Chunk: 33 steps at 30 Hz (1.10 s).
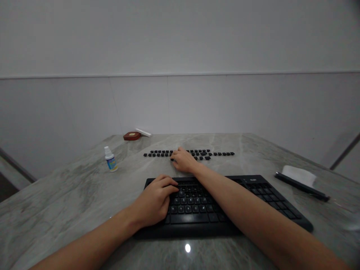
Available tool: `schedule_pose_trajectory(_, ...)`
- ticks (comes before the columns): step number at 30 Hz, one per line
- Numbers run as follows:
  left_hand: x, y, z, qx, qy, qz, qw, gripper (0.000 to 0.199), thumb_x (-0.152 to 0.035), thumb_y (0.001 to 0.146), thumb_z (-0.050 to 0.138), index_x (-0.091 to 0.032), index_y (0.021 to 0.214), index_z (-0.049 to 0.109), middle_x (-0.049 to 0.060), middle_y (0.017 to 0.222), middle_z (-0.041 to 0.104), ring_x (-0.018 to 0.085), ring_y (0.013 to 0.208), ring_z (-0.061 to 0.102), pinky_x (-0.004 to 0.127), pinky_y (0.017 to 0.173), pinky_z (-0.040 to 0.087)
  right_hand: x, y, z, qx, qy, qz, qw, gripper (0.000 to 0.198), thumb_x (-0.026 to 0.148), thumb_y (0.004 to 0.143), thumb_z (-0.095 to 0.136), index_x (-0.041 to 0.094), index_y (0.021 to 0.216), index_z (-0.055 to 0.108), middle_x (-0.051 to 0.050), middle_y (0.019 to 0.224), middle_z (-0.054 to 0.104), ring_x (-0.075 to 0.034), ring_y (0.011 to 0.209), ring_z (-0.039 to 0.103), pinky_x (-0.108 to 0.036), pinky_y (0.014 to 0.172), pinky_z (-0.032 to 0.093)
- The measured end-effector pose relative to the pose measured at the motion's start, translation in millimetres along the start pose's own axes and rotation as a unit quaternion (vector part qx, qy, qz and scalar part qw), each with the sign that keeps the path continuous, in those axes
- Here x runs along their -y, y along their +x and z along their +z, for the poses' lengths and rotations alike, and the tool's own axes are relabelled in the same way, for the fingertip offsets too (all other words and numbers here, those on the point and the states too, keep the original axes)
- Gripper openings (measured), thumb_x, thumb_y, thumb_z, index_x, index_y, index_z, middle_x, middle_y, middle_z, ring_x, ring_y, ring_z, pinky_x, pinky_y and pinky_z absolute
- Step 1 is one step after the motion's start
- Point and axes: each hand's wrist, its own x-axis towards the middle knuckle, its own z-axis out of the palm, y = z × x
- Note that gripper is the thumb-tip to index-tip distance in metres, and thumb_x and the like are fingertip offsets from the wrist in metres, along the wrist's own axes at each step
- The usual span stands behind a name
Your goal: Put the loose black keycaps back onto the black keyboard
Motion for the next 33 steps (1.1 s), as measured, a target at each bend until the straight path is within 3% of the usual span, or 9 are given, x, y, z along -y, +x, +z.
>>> schedule_pose_trajectory(15, -0.7, -1.6, -0.1, 0.003, -0.001, -0.002, 1.000, 0.040, 0.002, 0.078, 0.042, -0.013, 0.106, 0.067, 0.009, 0.112, 0.063, 0.022, 0.107, 0.054, 0.041, 0.095, 0.049, 10.5, -3.7, -4.0, 0.003, 0.062, 0.010, 0.998, 0.013, 0.009, 0.081, 0.060, 0.014, 0.085, 0.071, -0.010, 0.092, 0.070, -0.021, 0.094, 0.057, -0.031, 0.088, 0.041)
schedule_pose_trajectory(17, -0.7, -1.8, -0.4, 0.004, 0.001, -0.003, 1.000, 0.040, 0.002, 0.079, 0.042, -0.014, 0.106, 0.067, 0.009, 0.112, 0.063, 0.022, 0.107, 0.054, 0.041, 0.095, 0.050, 11.5, -5.1, -6.8, -0.005, 0.078, 0.026, 0.997, 0.013, 0.008, 0.080, 0.061, 0.014, 0.089, 0.069, -0.009, 0.091, 0.070, -0.021, 0.092, 0.059, -0.031, 0.086, 0.042)
schedule_pose_trajectory(20, -1.0, -2.8, -1.7, 0.006, 0.004, -0.001, 1.000, 0.041, 0.002, 0.079, 0.042, -0.015, 0.107, 0.067, 0.009, 0.113, 0.063, 0.023, 0.108, 0.054, 0.042, 0.096, 0.050, 11.3, -14.5, -20.6, -0.027, 0.099, 0.055, 0.993, 0.029, 0.009, 0.079, 0.062, 0.012, 0.109, 0.059, -0.008, 0.092, 0.068, -0.020, 0.091, 0.060, -0.030, 0.082, 0.045)
schedule_pose_trajectory(25, -4.1, -4.1, -4.1, 0.013, 0.025, -0.003, 1.000, 0.038, -0.003, 0.084, 0.043, -0.018, 0.112, 0.064, 0.009, 0.121, 0.061, 0.024, 0.113, 0.053, 0.044, 0.098, 0.049, 20.7, -69.2, -54.2, -0.108, 0.169, 0.024, 0.979, 0.049, 0.012, 0.079, 0.062, 0.016, 0.123, 0.042, -0.004, 0.094, 0.064, -0.018, 0.087, 0.060, -0.032, 0.081, 0.049)
schedule_pose_trajectory(29, -12.1, -2.6, -2.2, 0.012, 0.044, 0.007, 0.999, 0.048, -0.007, 0.088, 0.043, -0.020, 0.135, 0.046, 0.009, 0.135, 0.053, 0.025, 0.125, 0.046, 0.047, 0.105, 0.044, 35.7, -121.0, -59.4, -0.196, 0.179, -0.011, 0.964, 0.046, 0.013, 0.083, 0.056, 0.021, 0.126, 0.040, -0.007, 0.098, 0.062, -0.021, 0.090, 0.061, -0.040, 0.083, 0.053)
schedule_pose_trajectory(33, -20.3, 0.6, 1.9, 0.030, 0.046, 0.019, 0.998, 0.068, -0.004, 0.087, 0.041, -0.019, 0.150, 0.017, 0.010, 0.144, 0.045, 0.023, 0.135, 0.036, 0.046, 0.110, 0.040, 43.9, -135.6, -55.0, -0.228, 0.170, -0.043, 0.958, 0.042, 0.013, 0.086, 0.054, 0.019, 0.125, 0.040, -0.009, 0.100, 0.062, -0.022, 0.092, 0.062, -0.040, 0.083, 0.055)
